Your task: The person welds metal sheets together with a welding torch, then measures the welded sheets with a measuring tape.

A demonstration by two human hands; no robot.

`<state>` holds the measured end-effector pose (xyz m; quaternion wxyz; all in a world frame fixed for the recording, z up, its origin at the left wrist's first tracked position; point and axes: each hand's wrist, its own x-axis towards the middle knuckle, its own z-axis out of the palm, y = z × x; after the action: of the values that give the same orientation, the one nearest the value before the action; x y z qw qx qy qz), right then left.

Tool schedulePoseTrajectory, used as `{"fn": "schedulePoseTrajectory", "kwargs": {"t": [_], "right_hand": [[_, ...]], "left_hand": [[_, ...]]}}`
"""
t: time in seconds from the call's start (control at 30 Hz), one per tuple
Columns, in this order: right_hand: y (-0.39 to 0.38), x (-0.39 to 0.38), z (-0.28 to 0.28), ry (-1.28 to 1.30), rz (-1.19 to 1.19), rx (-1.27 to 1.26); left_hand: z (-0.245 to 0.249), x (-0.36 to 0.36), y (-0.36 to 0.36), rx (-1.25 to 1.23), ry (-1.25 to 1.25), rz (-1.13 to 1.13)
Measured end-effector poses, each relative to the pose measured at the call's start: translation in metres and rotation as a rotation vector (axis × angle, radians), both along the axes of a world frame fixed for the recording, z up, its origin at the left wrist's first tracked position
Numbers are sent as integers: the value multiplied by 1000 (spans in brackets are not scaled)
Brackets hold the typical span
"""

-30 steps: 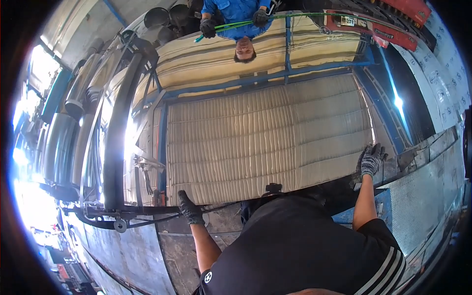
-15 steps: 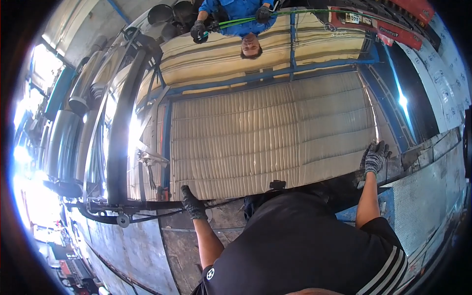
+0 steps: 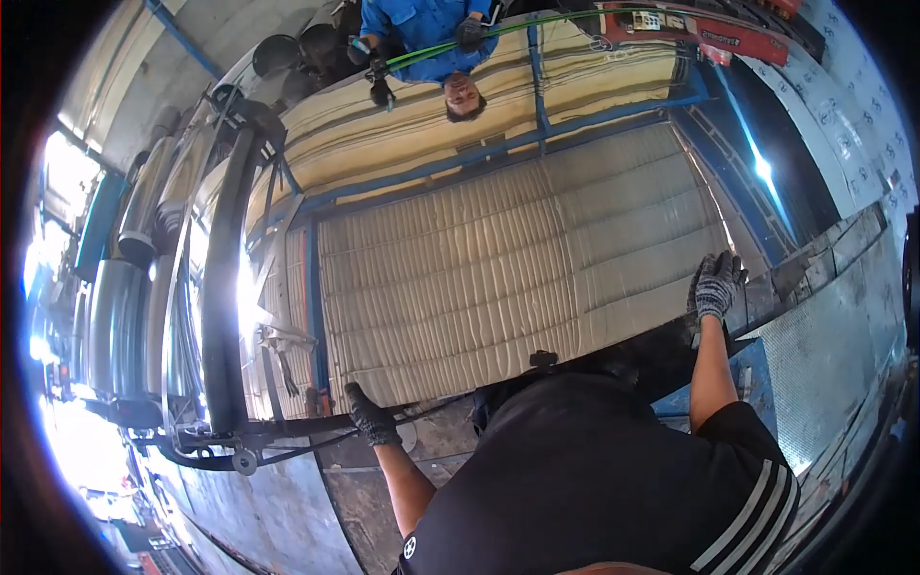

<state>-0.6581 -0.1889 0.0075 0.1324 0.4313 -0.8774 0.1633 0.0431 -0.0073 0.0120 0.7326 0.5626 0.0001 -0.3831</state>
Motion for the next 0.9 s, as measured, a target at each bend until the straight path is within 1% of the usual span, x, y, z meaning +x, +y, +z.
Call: {"fn": "schedulePoseTrajectory", "kwargs": {"t": [0.03, 0.07, 0.1, 0.13, 0.17, 0.23, 0.27, 0.3, 0.33, 0.37, 0.4, 0.43, 0.47, 0.53, 0.57, 0.63, 0.67, 0.73, 0.77, 0.83, 0.87, 0.9], "right_hand": [[0, 3, 3, 9, -12, 2], [0, 3, 4, 5, -13, 1], [0, 4, 5, -4, -1, 16], [1, 5, 7, -13, 12, 30], [1, 6, 11, -16, 13, 29], [2, 13, 22, -22, 0, 81], [3, 15, 25, -25, 5, 81], [4, 18, 29, -32, -8, 64], [4, 20, 29, -39, -21, 47], [3, 21, 27, -42, -16, 45], [3, 17, 23, -24, -8, 38], [2, 12, 18, -6, 0, 30], [1, 7, 12, 3, 13, -4], [0, 2, 6, 6, 10, 15], [0, 3, 8, 11, 4, 36], [-1, -3, -2, 19, 18, 28], [-2, -7, -6, 29, 32, 19], [-3, -10, -11, 38, 24, 26], [-3, -8, -10, 47, 17, 34], [-1, -1, 2, 26, 18, 57], [0, 2, 7, 6, 20, 80], [0, 1, 7, 6, 22, 83]], "left_hand": [[2, 0, -1, 55, -69, -7], [-19, 13, 6, 54, -72, -8], [-61, 37, 18, 199, -648, -121], [-69, 41, 22, 343, -1223, -233], [-77, 46, 23, 343, -1225, -231], [-46, 21, 12, 204, -487, -85], [-20, 5, 6, 205, -490, -80], [8, -12, -2, 174, -353, -66], [23, -20, -5, 142, -216, -53], [3, -6, -1, 141, -219, -48], [-34, 18, 4, 104, -211, -36], [-54, 32, 8, 66, -202, -25], [-42, 26, 9, 65, -204, -22], [-17, 7, 13, 228, -514, -280], [-9, 2, 10, 229, -515, -279], [2, -4, 3, 147, -309, -120], [0, -2, 4, 147, -309, -120], [-11, 5, 10, 267, -542, -236], [-20, 12, 14, 269, -542, -236], [-30, 18, 19, 855, -1416, -480], [-30, 18, 19, 858, -1414, -480], [-31, 18, 17, 587, -1071, -379]]}}
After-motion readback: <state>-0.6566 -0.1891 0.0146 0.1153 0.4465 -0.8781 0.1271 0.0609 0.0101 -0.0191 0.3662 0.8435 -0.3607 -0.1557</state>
